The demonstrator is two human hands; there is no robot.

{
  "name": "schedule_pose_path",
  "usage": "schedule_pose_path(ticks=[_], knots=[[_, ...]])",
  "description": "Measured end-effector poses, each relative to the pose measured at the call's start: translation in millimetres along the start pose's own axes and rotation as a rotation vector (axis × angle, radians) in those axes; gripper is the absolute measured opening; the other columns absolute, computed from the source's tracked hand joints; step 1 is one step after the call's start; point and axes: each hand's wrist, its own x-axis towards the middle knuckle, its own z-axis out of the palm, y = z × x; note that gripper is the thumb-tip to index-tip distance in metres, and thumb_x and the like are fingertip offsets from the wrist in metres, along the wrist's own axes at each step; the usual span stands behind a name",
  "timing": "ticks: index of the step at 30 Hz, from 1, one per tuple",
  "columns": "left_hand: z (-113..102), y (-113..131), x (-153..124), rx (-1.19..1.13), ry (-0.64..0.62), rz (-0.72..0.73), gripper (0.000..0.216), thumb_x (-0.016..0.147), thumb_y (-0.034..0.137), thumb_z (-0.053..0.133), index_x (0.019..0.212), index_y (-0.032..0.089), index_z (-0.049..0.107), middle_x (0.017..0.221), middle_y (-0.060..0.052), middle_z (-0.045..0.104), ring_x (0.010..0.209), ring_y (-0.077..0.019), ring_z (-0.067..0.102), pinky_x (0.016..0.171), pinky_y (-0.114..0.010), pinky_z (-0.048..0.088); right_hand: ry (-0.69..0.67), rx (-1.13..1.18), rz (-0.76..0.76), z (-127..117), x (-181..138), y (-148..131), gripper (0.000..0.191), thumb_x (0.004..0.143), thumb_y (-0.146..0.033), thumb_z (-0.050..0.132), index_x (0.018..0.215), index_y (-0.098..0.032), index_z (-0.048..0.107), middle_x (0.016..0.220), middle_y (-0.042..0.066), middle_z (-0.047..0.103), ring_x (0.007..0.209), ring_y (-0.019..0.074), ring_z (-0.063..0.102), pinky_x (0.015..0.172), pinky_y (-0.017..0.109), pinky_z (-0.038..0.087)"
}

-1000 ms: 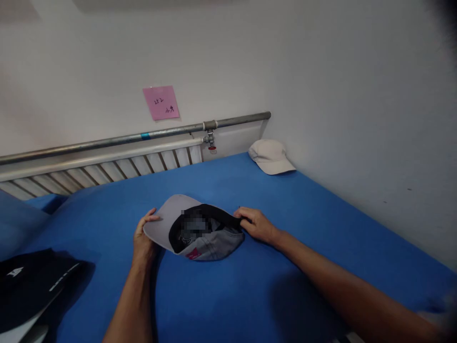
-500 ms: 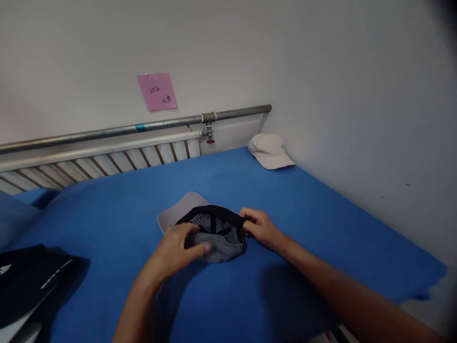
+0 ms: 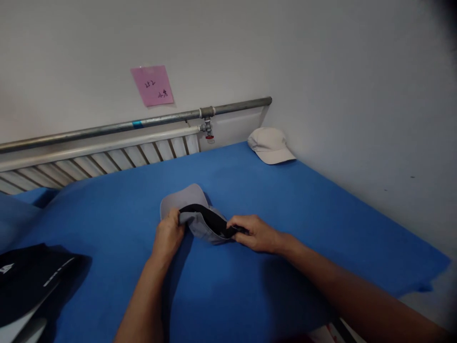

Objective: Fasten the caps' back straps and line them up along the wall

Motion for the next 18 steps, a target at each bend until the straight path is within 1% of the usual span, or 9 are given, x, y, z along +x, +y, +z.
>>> schedule_pose_path(ticks=[1, 3, 5, 7, 10, 12, 14, 16, 18], knots=[[-1, 0, 1, 0.023, 0.018, 0.021, 0.030, 0.056, -0.004, 0.070, 0.054, 0.022, 0.056, 0.053, 0.002, 0.045, 0.049, -0.0133, 0.042, 0.048, -0.020, 0.029, -0.013, 0.037, 0.029, 2, 0, -2, 0.016, 0.077, -0.014, 0.055, 0.090, -0.018, 0.064, 0.074, -0.001, 0.062, 0.064, 0.0105, 0.055, 0.062, 0.023, 0.043], [-4, 2, 0, 0.071, -0.048, 0.057, 0.028, 0.055, -0.004, 0.068, 0.057, 0.022, 0.058, 0.056, 0.001, 0.049, 0.051, -0.0139, 0.044, 0.048, -0.020, 0.030, -0.031, 0.135, 0.078, 4, 0, -7, 0.010, 0.077, -0.018, 0.058, 0.085, -0.017, 0.063, 0.070, -0.002, 0.060, 0.061, 0.0094, 0.053, 0.058, 0.022, 0.041], [-11, 6, -7, 0.125, -0.219, 0.074, 0.026, 0.053, -0.002, 0.071, 0.061, 0.022, 0.063, 0.058, 0.001, 0.054, 0.053, -0.0149, 0.047, 0.048, -0.021, 0.031, -0.046, 0.261, 0.160, 5, 0, -9, 0.008, 0.076, -0.018, 0.058, 0.083, -0.017, 0.062, 0.064, -0.004, 0.057, 0.056, 0.0079, 0.051, 0.054, 0.020, 0.040], [-19, 12, -16, 0.137, -0.392, 0.048, 0.026, 0.049, 0.003, 0.075, 0.066, 0.022, 0.067, 0.062, -0.001, 0.060, 0.056, -0.0167, 0.050, 0.050, -0.024, 0.034, -0.053, 0.402, 0.260, 2, 0, -10, 0.014, 0.073, -0.015, 0.058, 0.086, -0.017, 0.061, 0.060, -0.006, 0.054, 0.049, 0.0061, 0.050, 0.049, 0.018, 0.039], [-33, 22, -25, 0.126, -0.540, 0.028, 0.019, 0.056, 0.013, 0.073, 0.072, 0.023, 0.069, 0.075, -0.002, 0.063, 0.070, -0.0200, 0.054, 0.062, -0.028, 0.041, -0.060, 0.581, 0.345, -6, 1, -8, 0.030, 0.071, -0.012, 0.058, 0.100, -0.019, 0.060, 0.058, -0.008, 0.056, 0.044, 0.0055, 0.052, 0.040, 0.015, 0.036], [-41, 27, -27, 0.125, -0.602, 0.076, 0.011, 0.065, 0.018, 0.067, 0.076, 0.022, 0.067, 0.085, -0.003, 0.063, 0.081, -0.0205, 0.055, 0.073, -0.030, 0.043, -0.080, 0.687, 0.338, -11, 2, -4, 0.040, 0.069, -0.011, 0.060, 0.108, -0.020, 0.058, 0.058, -0.008, 0.059, 0.040, 0.0057, 0.052, 0.035, 0.013, 0.034], [-48, 29, -27, 0.114, -0.677, 0.091, 0.008, 0.073, 0.022, 0.063, 0.080, 0.019, 0.064, 0.087, -0.002, 0.061, 0.084, -0.0190, 0.054, 0.077, -0.031, 0.042, -0.106, 0.820, 0.299, -15, 1, 0, 0.046, 0.069, -0.010, 0.062, 0.113, -0.020, 0.055, 0.062, -0.006, 0.064, 0.038, 0.0060, 0.054, 0.031, 0.012, 0.033], [-54, 29, -26, 0.080, -0.710, 0.064, 0.011, 0.076, 0.027, 0.065, 0.082, 0.018, 0.061, 0.084, -0.001, 0.060, 0.082, -0.0168, 0.053, 0.076, -0.029, 0.041, -0.133, 0.972, 0.254, -18, 0, 3, 0.044, 0.070, -0.010, 0.062, 0.113, -0.020, 0.055, 0.070, -0.003, 0.068, 0.042, 0.0072, 0.058, 0.030, 0.010, 0.033], [-57, 26, -26, 0.027, -0.694, 0.051, 0.015, 0.077, 0.030, 0.067, 0.081, 0.018, 0.060, 0.081, 0.000, 0.060, 0.080, -0.0150, 0.052, 0.075, -0.028, 0.041, -0.158, 1.097, 0.219, -22, -2, 2, 0.036, 0.072, -0.011, 0.059, 0.107, -0.019, 0.058, 0.077, 0.001, 0.070, 0.051, 0.0098, 0.064, 0.030, 0.009, 0.035]])
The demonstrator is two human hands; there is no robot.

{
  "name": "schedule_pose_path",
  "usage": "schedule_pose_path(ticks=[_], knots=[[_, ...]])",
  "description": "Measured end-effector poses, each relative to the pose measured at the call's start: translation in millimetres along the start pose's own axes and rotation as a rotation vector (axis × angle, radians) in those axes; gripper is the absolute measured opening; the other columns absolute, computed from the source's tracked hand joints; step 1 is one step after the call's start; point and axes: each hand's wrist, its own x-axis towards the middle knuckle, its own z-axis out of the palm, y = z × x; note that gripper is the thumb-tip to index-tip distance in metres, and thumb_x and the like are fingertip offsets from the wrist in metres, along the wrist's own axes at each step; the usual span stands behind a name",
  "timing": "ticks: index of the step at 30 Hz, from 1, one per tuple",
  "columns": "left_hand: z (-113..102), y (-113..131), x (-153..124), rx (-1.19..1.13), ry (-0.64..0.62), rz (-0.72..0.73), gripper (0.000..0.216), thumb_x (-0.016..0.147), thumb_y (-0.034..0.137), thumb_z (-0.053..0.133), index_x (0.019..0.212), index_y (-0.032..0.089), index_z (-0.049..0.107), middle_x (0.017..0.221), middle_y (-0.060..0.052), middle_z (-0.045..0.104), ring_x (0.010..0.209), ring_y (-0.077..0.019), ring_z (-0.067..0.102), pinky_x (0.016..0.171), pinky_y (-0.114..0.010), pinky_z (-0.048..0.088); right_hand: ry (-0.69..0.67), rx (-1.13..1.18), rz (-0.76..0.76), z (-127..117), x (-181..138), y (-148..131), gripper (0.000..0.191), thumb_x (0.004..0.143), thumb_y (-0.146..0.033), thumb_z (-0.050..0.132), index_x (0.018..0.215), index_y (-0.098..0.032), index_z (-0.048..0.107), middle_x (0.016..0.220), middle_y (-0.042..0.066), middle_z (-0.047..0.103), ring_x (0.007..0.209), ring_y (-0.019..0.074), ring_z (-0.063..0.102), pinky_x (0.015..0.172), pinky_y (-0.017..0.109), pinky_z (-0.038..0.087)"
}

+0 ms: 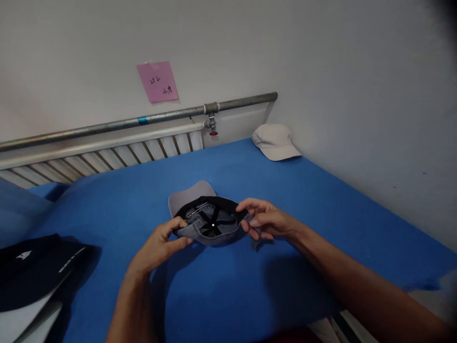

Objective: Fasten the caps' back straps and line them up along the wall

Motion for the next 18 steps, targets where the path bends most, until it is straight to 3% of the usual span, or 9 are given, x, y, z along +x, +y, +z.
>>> schedule_pose_path(ticks=[2, 5, 8, 14, 16, 18], knots=[[0, -2, -2, -0.075, 0.044, 0.020, 0.014, 0.078, 0.030, 0.068, 0.080, 0.018, 0.060, 0.080, 0.001, 0.059, 0.078, -0.0133, 0.052, 0.073, -0.026, 0.041, -0.051, 0.078, -0.007, 1, -3, -5, 0.030, 0.073, -0.011, 0.057, 0.102, -0.017, 0.061, 0.081, 0.005, 0.071, 0.060, 0.0128, 0.067, 0.031, 0.010, 0.036], [1, -1, -3, -0.225, 0.077, 0.024, 0.013, 0.080, 0.029, 0.067, 0.087, 0.020, 0.062, 0.079, 0.002, 0.060, 0.076, -0.0116, 0.054, 0.072, -0.024, 0.042, -0.121, 0.136, -0.013, 7, -6, -13, 0.038, 0.070, -0.011, 0.055, 0.107, -0.017, 0.062, 0.091, 0.008, 0.071, 0.075, 0.0178, 0.070, 0.032, 0.011, 0.039], [3, 2, -5, -0.306, 0.072, 0.025, 0.016, 0.080, 0.031, 0.067, 0.093, 0.021, 0.065, 0.078, 0.002, 0.062, 0.073, -0.0102, 0.055, 0.070, -0.022, 0.043, -0.078, 0.047, -0.042, 20, -4, -18, 0.043, 0.069, -0.008, 0.057, 0.109, -0.020, 0.060, 0.096, 0.006, 0.069, 0.085, 0.0185, 0.069, 0.035, 0.012, 0.042], [1, 1, -7, -0.307, 0.111, -0.015, 0.017, 0.075, 0.035, 0.073, 0.083, 0.020, 0.073, 0.076, 0.001, 0.065, 0.070, -0.0099, 0.054, 0.066, -0.020, 0.042, 0.147, -0.574, -0.068, 63, 1, -31, 0.005, 0.081, -0.018, 0.058, 0.084, -0.017, 0.062, 0.073, 0.001, 0.063, 0.061, 0.0103, 0.058, 0.048, 0.019, 0.044], [0, 0, -7, -0.310, 0.138, -0.012, 0.017, 0.074, 0.036, 0.073, 0.084, 0.022, 0.074, 0.077, 0.001, 0.067, 0.071, -0.0102, 0.055, 0.067, -0.020, 0.042, 0.180, -0.882, -0.185, 78, -2, -41, 0.011, 0.085, -0.020, 0.054, 0.084, -0.018, 0.065, 0.076, 0.001, 0.061, 0.067, 0.0111, 0.057, 0.061, 0.025, 0.048], [0, -2, -7, -0.330, 0.169, -0.003, 0.017, 0.073, 0.037, 0.074, 0.083, 0.023, 0.075, 0.076, 0.002, 0.067, 0.070, -0.0101, 0.054, 0.066, -0.020, 0.041, 0.190, -1.165, -0.348, 90, -3, -51, 0.011, 0.084, -0.018, 0.056, 0.083, -0.019, 0.067, 0.093, 0.005, 0.063, 0.087, 0.0164, 0.059, 0.078, 0.033, 0.048]])
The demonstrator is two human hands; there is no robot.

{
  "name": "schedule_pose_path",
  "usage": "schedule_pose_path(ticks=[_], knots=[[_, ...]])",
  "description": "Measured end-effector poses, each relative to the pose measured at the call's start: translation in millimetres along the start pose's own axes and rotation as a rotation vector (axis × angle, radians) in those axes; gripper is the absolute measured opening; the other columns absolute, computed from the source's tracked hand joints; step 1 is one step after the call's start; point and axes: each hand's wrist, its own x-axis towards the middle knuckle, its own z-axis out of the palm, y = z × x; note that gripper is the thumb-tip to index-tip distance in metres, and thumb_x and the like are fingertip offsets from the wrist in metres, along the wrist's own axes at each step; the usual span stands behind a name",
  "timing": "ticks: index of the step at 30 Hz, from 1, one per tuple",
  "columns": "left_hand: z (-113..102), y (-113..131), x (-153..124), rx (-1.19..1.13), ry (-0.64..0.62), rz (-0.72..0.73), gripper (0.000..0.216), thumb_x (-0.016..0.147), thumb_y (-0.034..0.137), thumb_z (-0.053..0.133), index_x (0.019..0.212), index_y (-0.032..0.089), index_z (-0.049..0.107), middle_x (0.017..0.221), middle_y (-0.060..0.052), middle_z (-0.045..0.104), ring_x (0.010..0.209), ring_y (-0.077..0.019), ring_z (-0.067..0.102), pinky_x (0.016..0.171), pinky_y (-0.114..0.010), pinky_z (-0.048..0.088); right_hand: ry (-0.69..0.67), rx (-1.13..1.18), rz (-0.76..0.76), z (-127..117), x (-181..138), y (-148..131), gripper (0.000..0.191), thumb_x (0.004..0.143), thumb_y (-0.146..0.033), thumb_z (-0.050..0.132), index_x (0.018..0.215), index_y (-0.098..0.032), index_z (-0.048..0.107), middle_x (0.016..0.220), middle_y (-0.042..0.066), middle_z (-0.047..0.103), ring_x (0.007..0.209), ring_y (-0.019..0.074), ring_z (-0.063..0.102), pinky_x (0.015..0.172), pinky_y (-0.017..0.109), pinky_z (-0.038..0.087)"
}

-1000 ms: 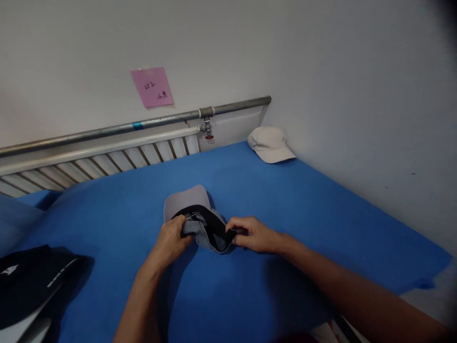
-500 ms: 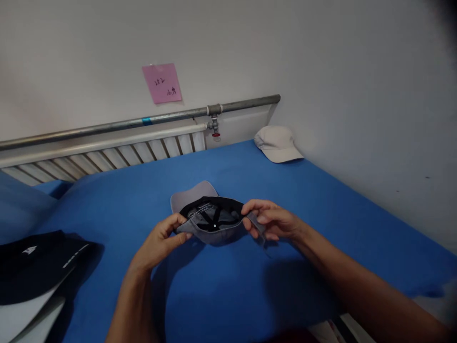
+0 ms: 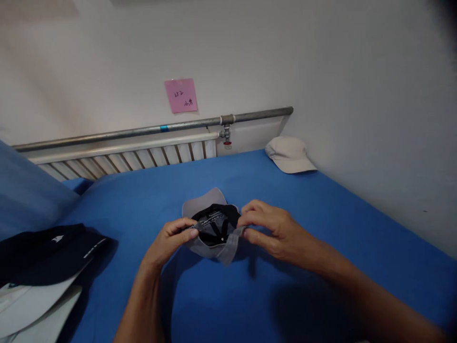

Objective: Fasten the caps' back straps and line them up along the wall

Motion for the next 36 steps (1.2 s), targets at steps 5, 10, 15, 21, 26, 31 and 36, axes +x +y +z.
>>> schedule_pose_path(ticks=[5, 10, 15, 21, 26, 31, 36], knots=[[-2, -4, 1, -0.021, 0.008, 0.009, 0.014, 0.075, 0.036, 0.073, 0.083, 0.024, 0.075, 0.078, 0.002, 0.067, 0.072, -0.0102, 0.054, 0.067, -0.019, 0.040, -0.026, 0.097, -0.165, 8, 17, -17, 0.016, 0.082, -0.010, 0.051, 0.086, -0.018, 0.064, 0.102, 0.007, 0.065, 0.095, 0.0172, 0.061, 0.082, 0.033, 0.048], [-2, -7, 3, -0.037, -0.048, 0.008, 0.016, 0.080, 0.036, 0.068, 0.085, 0.022, 0.073, 0.080, 0.001, 0.066, 0.075, -0.0114, 0.055, 0.072, -0.021, 0.041, -0.285, 0.535, 0.219, 46, 37, -3, 0.011, 0.085, -0.019, 0.051, 0.090, -0.017, 0.061, 0.063, -0.005, 0.055, 0.044, 0.0042, 0.043, 0.042, 0.017, 0.035], [-2, -8, 5, -0.096, -0.112, -0.049, 0.020, 0.077, 0.037, 0.071, 0.086, 0.019, 0.070, 0.081, -0.001, 0.065, 0.074, -0.0118, 0.056, 0.071, -0.022, 0.042, -0.221, 0.716, 0.466, 73, 37, 33, 0.020, 0.087, -0.037, 0.054, 0.088, -0.017, 0.058, 0.053, -0.008, 0.045, 0.038, 0.0032, 0.032, 0.037, 0.016, 0.024], [0, -11, 8, -0.036, -0.028, -0.087, 0.025, 0.063, 0.031, 0.081, 0.079, 0.018, 0.066, 0.077, 0.001, 0.061, 0.071, -0.0112, 0.052, 0.065, -0.021, 0.040, -0.115, 0.830, 0.506, 79, 32, 53, 0.024, 0.089, -0.036, 0.049, 0.098, -0.016, 0.059, 0.047, -0.010, 0.039, 0.036, 0.0035, 0.030, 0.037, 0.016, 0.022], [3, -14, 9, -0.007, 0.006, -0.087, 0.018, 0.072, 0.033, 0.074, 0.080, 0.018, 0.069, 0.077, 0.000, 0.063, 0.072, -0.0120, 0.054, 0.068, -0.023, 0.041, -0.091, 0.824, 0.474, 79, 31, 54, 0.019, 0.087, -0.033, 0.053, 0.086, -0.015, 0.061, 0.055, -0.006, 0.048, 0.040, 0.0036, 0.040, 0.040, 0.016, 0.031], [1, -16, 9, -0.005, -0.006, -0.085, 0.017, 0.076, 0.033, 0.071, 0.085, 0.019, 0.071, 0.083, -0.002, 0.067, 0.075, -0.0137, 0.057, 0.070, -0.024, 0.042, -0.044, 0.915, 0.473, 78, 32, 58, 0.017, 0.084, -0.028, 0.056, 0.094, -0.016, 0.062, 0.065, -0.005, 0.054, 0.038, 0.0011, 0.033, 0.036, 0.016, 0.023], [0, -15, 8, -0.086, -0.018, -0.112, 0.018, 0.076, 0.032, 0.071, 0.089, 0.020, 0.070, 0.085, -0.001, 0.069, 0.073, -0.0120, 0.058, 0.068, -0.022, 0.042, -0.038, 0.928, 0.480, 78, 32, 53, 0.020, 0.086, -0.035, 0.056, 0.094, -0.018, 0.060, 0.053, -0.009, 0.044, 0.036, 0.0018, 0.026, 0.035, 0.016, 0.016]])
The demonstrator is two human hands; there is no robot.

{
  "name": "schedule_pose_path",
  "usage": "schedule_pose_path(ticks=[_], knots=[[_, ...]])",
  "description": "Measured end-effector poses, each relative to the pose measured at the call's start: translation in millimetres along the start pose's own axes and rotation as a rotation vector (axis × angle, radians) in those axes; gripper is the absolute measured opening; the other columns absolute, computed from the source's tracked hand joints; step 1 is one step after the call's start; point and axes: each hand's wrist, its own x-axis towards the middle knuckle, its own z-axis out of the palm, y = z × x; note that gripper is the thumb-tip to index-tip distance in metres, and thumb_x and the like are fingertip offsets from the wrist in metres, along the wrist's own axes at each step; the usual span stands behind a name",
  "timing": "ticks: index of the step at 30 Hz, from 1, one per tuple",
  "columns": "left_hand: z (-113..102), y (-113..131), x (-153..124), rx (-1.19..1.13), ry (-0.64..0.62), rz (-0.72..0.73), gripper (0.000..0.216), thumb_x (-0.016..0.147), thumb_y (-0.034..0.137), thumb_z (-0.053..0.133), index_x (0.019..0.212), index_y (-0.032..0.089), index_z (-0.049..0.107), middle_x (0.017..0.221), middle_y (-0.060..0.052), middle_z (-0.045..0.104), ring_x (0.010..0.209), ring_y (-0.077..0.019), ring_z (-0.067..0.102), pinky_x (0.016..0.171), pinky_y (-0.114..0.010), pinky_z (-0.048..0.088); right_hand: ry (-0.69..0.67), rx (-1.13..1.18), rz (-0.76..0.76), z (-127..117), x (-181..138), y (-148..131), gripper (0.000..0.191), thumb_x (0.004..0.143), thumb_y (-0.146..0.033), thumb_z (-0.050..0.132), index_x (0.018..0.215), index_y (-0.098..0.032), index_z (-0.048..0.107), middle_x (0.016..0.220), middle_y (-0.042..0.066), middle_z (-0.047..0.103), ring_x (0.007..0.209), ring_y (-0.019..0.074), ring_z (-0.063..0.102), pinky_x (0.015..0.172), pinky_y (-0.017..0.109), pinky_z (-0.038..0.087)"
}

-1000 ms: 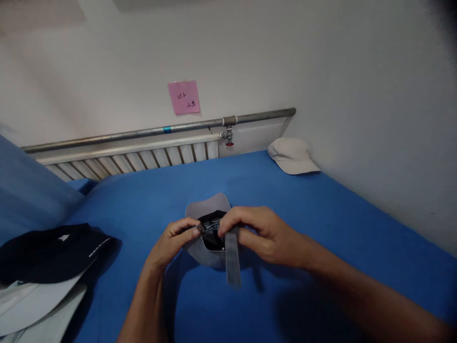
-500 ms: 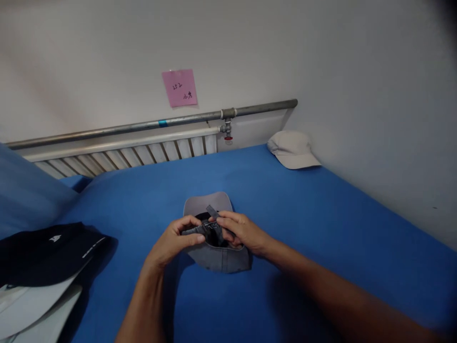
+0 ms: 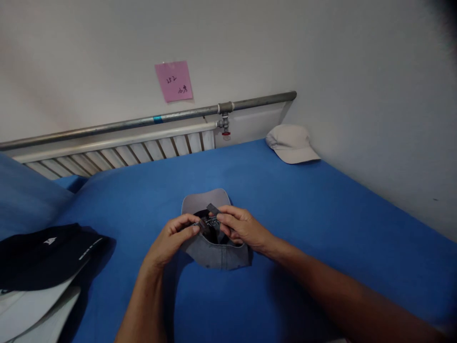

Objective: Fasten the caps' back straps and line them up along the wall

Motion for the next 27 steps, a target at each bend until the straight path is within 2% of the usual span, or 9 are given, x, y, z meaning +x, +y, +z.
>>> schedule_pose_path(ticks=[7, 13, 15, 20, 27], knots=[[2, 4, 0, 0.010, -0.016, 0.051, 0.019, 0.069, 0.027, 0.078, 0.083, 0.020, 0.069, 0.083, 0.000, 0.068, 0.077, -0.0117, 0.058, 0.072, -0.021, 0.043, 0.046, -0.058, -0.030, -2, 1, 4, 0.019, 0.083, -0.033, 0.058, 0.076, -0.016, 0.059, 0.050, -0.008, 0.041, 0.041, 0.0029, 0.032, 0.039, 0.016, 0.025], [6, 0, 2, 0.022, 0.027, 0.043, 0.014, 0.074, 0.031, 0.074, 0.081, 0.020, 0.071, 0.078, 0.000, 0.068, 0.072, -0.0107, 0.057, 0.068, -0.021, 0.043, 0.042, 0.028, 0.002, -3, 3, 7, 0.019, 0.080, -0.031, 0.062, 0.092, -0.017, 0.062, 0.057, -0.007, 0.050, 0.038, 0.0013, 0.029, 0.035, 0.016, 0.018], [5, -1, 2, 0.021, 0.031, 0.045, 0.013, 0.075, 0.030, 0.074, 0.083, 0.021, 0.071, 0.080, 0.001, 0.069, 0.073, -0.0102, 0.058, 0.069, -0.020, 0.043, 0.038, 0.062, 0.004, -3, 4, 7, 0.018, 0.079, -0.031, 0.063, 0.089, -0.017, 0.061, 0.058, -0.007, 0.051, 0.038, 0.0009, 0.029, 0.035, 0.016, 0.019], [6, -1, 2, -0.032, 0.026, 0.055, 0.015, 0.076, 0.029, 0.073, 0.087, 0.020, 0.072, 0.083, -0.001, 0.072, 0.077, -0.0123, 0.063, 0.074, -0.023, 0.046, -0.022, 0.144, 0.025, -4, 6, 9, 0.018, 0.074, -0.030, 0.067, 0.079, -0.015, 0.060, 0.064, -0.005, 0.053, 0.042, 0.0011, 0.035, 0.036, 0.015, 0.025], [12, 2, 3, -0.136, -0.038, 0.075, 0.016, 0.075, 0.026, 0.075, 0.089, 0.020, 0.070, 0.078, 0.000, 0.072, 0.075, -0.0112, 0.065, 0.074, -0.022, 0.048, -0.097, 0.213, 0.122, -4, 6, 10, 0.017, 0.072, -0.028, 0.067, 0.076, -0.015, 0.058, 0.059, -0.006, 0.051, 0.040, 0.0006, 0.035, 0.034, 0.014, 0.024]])
